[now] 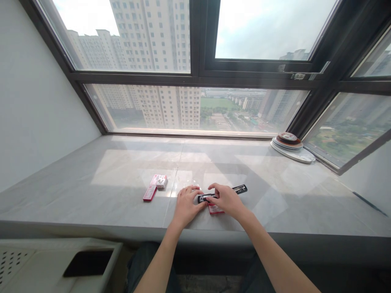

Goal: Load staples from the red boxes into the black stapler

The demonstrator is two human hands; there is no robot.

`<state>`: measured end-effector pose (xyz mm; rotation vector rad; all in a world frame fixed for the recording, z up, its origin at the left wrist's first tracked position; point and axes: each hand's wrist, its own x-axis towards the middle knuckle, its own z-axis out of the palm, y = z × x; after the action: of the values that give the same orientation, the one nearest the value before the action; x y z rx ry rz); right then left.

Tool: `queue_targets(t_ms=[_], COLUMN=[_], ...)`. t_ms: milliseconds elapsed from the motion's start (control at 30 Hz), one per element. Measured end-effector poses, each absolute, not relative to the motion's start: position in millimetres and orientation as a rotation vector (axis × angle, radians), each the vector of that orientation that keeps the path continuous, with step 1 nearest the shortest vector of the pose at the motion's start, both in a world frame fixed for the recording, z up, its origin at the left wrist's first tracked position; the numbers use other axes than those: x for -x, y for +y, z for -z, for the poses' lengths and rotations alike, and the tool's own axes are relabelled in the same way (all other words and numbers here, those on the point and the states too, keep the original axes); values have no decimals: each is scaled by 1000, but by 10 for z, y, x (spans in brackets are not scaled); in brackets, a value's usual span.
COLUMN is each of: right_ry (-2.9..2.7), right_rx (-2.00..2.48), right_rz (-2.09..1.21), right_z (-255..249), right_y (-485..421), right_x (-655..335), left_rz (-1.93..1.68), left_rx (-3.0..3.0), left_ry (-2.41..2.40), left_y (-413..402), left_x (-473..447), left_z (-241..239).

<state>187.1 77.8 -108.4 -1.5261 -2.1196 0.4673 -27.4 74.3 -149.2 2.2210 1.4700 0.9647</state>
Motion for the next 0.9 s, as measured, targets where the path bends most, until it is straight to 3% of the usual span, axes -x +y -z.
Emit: queue_targets(t_ms=[133,300,467,600,900], right_ry=[-2070,-1875,-1488,-1408,-2032], right_rx=[1585,1405,1555,1345,1233], right_rz=[-541,-938,-1416,-1354,-1060], right_z=[1061,1151,1308,1179,878], right_y=[665,473,389,565,1016], right_x=[-1875,-1981,-2617,-2865,-2173], left_rz=[-960,-966,-961,-935,-918], left_rx=[-2213,-2217,-2213,-2216,-2239], left_ry=[1477,1463,1471,1474,1458], left_y=[735,728,746,763,736], left_x=[269,273,275,278,269], left_z=[1482,1477,1510,1527,1486])
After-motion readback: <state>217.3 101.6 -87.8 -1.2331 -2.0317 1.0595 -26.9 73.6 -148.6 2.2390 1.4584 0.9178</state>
